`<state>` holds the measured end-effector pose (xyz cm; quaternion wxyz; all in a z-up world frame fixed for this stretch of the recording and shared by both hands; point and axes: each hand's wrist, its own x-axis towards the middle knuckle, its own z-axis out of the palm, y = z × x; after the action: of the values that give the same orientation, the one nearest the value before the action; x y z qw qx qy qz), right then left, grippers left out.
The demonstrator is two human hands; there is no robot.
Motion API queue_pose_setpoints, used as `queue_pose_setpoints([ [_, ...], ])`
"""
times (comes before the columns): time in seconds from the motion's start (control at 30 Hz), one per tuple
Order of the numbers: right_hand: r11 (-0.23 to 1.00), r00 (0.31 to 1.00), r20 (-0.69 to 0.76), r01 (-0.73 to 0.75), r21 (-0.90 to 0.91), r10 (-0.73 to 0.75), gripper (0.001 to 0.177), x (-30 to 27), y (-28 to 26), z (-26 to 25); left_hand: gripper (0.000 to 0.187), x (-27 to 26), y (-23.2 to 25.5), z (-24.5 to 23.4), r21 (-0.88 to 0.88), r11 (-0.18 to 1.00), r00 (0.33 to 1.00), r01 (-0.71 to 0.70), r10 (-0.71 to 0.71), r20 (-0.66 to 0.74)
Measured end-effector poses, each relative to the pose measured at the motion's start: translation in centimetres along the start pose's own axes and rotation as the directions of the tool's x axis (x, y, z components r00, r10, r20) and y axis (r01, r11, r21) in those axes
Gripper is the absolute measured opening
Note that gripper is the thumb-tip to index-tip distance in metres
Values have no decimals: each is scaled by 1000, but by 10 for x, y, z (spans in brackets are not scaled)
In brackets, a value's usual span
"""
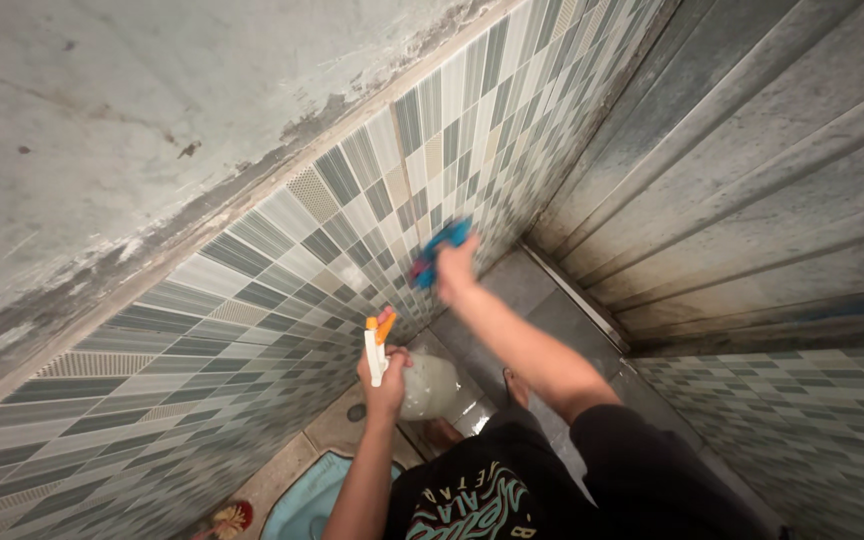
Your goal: The person sprays a cleaning solution onto the tiled bathroom walls and wipes them with a cloth. The person repeatedly sprays and wipes different sections of the wall, moving from the upper areas down to the lower sections.
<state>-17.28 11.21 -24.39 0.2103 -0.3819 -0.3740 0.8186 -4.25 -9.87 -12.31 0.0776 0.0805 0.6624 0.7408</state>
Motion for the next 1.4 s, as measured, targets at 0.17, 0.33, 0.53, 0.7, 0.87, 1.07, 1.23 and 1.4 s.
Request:
queue_pose_setpoints([
  [0.17,861,853,275,-491,132,444,17,2,38,-8,70,-6,6,-5,112,994,997,9,-17,70],
  [0.33,996,999,-39,-28,85,31,27,92,-45,-40,68,-7,-6,1,83,997,996,0,-8,90],
  [0.53,852,839,-150,521,-54,-523,65,128,-116,-44,67,7,-39,28,5,1000,997,16,-17,72],
  [0.7,993,994,-34,103,-50,-105,58,16,-27,-11,69,12,-67,30,-75,996,999,45,-43,28],
  [0.87,960,957,144,-226,-165,251,63,-52,6,-1,68,-1,-87,14,-33,998,998,53,-52,32],
  [1.07,857,866,8,496,-138,-500,63,53,-72,-33,69,-10,-83,-1,89,996,999,-7,3,42],
  [1.23,559,616,-80,644,-522,-784,64,112,-90,-37,67,-21,-79,-7,146,985,996,-92,92,10],
  [1.4,813,886,18,432,-390,-463,77,-7,3,-1,66,-33,-86,-7,95,995,993,-32,42,-109],
])
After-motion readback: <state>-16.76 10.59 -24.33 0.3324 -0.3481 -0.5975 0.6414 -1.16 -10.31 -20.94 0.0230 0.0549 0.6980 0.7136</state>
